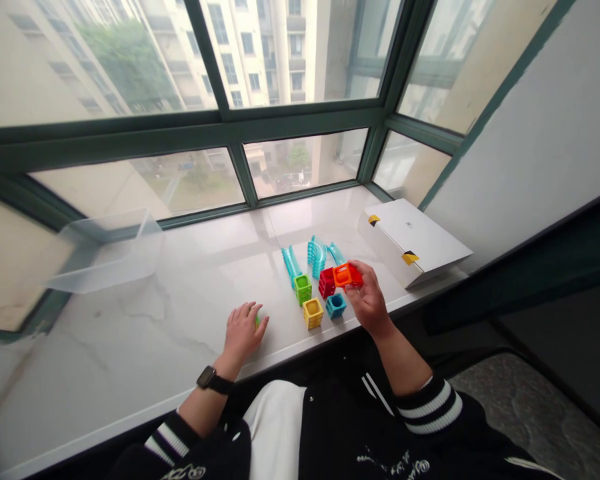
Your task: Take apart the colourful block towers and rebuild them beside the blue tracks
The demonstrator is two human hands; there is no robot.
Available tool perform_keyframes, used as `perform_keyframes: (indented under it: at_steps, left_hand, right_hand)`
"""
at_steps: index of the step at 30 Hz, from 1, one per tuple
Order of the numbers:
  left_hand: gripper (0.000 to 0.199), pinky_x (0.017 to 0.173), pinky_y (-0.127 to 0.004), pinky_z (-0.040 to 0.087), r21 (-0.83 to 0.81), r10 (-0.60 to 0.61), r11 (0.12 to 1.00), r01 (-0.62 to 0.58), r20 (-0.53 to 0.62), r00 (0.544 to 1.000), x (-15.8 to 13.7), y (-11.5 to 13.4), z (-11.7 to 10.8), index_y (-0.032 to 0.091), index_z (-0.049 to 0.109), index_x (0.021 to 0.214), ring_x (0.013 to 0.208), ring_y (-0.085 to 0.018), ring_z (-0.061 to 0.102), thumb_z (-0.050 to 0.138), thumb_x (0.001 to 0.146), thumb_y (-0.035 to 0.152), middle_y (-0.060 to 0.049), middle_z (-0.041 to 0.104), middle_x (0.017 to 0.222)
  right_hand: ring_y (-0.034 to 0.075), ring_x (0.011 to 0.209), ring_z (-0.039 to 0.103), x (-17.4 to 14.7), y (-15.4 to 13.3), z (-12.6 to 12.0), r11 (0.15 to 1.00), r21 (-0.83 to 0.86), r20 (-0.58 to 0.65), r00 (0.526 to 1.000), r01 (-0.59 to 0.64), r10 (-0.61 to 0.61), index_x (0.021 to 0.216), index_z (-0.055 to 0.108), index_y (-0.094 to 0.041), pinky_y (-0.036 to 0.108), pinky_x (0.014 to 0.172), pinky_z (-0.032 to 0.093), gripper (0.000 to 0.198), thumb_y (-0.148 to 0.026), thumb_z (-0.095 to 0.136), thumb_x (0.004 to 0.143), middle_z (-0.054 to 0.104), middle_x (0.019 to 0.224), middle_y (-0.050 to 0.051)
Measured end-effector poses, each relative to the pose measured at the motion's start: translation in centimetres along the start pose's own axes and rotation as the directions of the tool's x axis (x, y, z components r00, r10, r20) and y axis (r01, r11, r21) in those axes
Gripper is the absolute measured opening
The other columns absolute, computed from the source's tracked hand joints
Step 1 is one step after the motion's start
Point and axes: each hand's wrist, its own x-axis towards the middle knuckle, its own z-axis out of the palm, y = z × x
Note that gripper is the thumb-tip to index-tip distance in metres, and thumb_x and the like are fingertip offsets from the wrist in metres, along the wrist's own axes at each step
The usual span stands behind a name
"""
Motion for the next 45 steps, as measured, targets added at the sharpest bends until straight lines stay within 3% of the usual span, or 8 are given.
perform_keyframes:
  at_steps: [3,6,11,17,25,33,39,45]
  left_hand:
    - [0.036,0.122,-0.055,0.038,0.007,0.006,1.000,-0.006,-0.013,1.000,0.0,0.1,-0.2,0.023,0.070,0.131,0.139,-0.035,0.056,0.057,0.103,0.041,-0.015,0.067,0.144]
    - [0.033,0.118,-0.054,0.042,0.010,0.007,1.000,-0.007,-0.020,1.000,0.1,0.2,-0.3,0.024,0.072,0.127,0.136,-0.035,0.058,0.058,0.102,0.041,-0.014,0.068,0.142]
    - [0.031,0.114,-0.054,0.045,0.011,0.014,1.000,-0.014,-0.021,1.000,0.1,0.1,-0.3,0.024,0.074,0.123,0.131,-0.035,0.060,0.059,0.102,0.042,-0.014,0.068,0.140]
    - [0.030,0.114,-0.052,0.045,0.010,0.017,1.000,-0.017,-0.013,1.000,0.1,0.1,-0.4,0.025,0.075,0.121,0.130,-0.034,0.061,0.060,0.101,0.041,-0.013,0.068,0.139]
    - [0.028,0.114,-0.052,0.045,-0.019,0.010,1.000,-0.011,-0.024,1.000,0.0,-0.1,0.0,0.026,0.075,0.119,0.129,-0.034,0.060,0.061,0.100,0.041,-0.013,0.068,0.138]
    - [0.028,0.115,-0.052,0.045,-0.004,0.012,1.000,-0.012,-0.013,1.000,0.0,0.0,-0.3,0.025,0.076,0.119,0.131,-0.033,0.060,0.060,0.101,0.040,-0.013,0.068,0.140]
    - [0.028,0.115,-0.053,0.046,-0.028,0.008,1.000,-0.008,-0.011,1.000,0.0,0.3,-0.5,0.025,0.077,0.119,0.131,-0.035,0.061,0.060,0.100,0.039,-0.014,0.069,0.138]
    - [0.028,0.115,-0.052,0.045,-0.014,0.006,1.000,-0.006,-0.018,1.000,0.0,0.2,-0.3,0.026,0.077,0.118,0.131,-0.034,0.061,0.060,0.100,0.039,-0.013,0.069,0.139]
  right_hand:
    - [0.032,0.137,0.059,0.8,2.1,-1.5,0.996,-0.088,-0.135,0.991,-0.020,0.008,0.149,0.055,-0.034,0.057,0.119,0.050,0.047,-0.039,0.062,0.102,0.055,0.147,0.011]
    - [0.031,0.133,0.061,1.4,3.6,-2.6,0.980,-0.196,-0.142,0.990,-0.022,-0.006,0.145,0.059,-0.030,0.052,0.115,0.055,0.044,-0.037,0.063,0.101,0.058,0.141,0.012]
    - [0.031,0.133,0.061,2.1,5.7,-3.7,0.943,-0.332,-0.037,0.999,-0.031,0.020,0.144,0.061,-0.030,0.051,0.114,0.056,0.044,-0.031,0.058,0.101,0.060,0.142,0.013]
    - [0.030,0.140,0.056,2.9,8.9,-4.0,0.925,-0.376,0.155,0.988,0.061,-0.002,0.144,0.062,-0.031,0.056,0.125,0.044,0.052,-0.017,0.051,0.096,0.061,0.145,0.010]
    - [0.029,0.142,0.055,2.9,12.6,-3.7,0.915,-0.396,0.206,0.979,0.073,0.011,0.145,0.062,-0.031,0.057,0.126,0.043,0.060,-0.011,0.049,0.090,0.060,0.146,0.009]
    - [0.030,0.143,0.055,2.5,13.8,-3.0,0.919,-0.392,0.190,0.981,0.052,0.026,0.146,0.060,-0.031,0.058,0.127,0.041,0.059,-0.014,0.049,0.090,0.060,0.146,0.010]
    - [0.031,0.137,0.060,1.6,13.2,-2.4,0.916,-0.398,0.178,0.974,-0.059,0.140,0.155,0.048,-0.033,0.055,0.118,0.051,0.066,-0.030,0.063,0.090,0.056,0.148,0.010]
    - [0.032,0.136,0.062,1.2,13.7,-1.7,0.901,-0.428,0.137,0.981,-0.068,0.139,0.153,0.048,-0.033,0.057,0.116,0.052,0.063,-0.034,0.064,0.092,0.060,0.148,0.011]
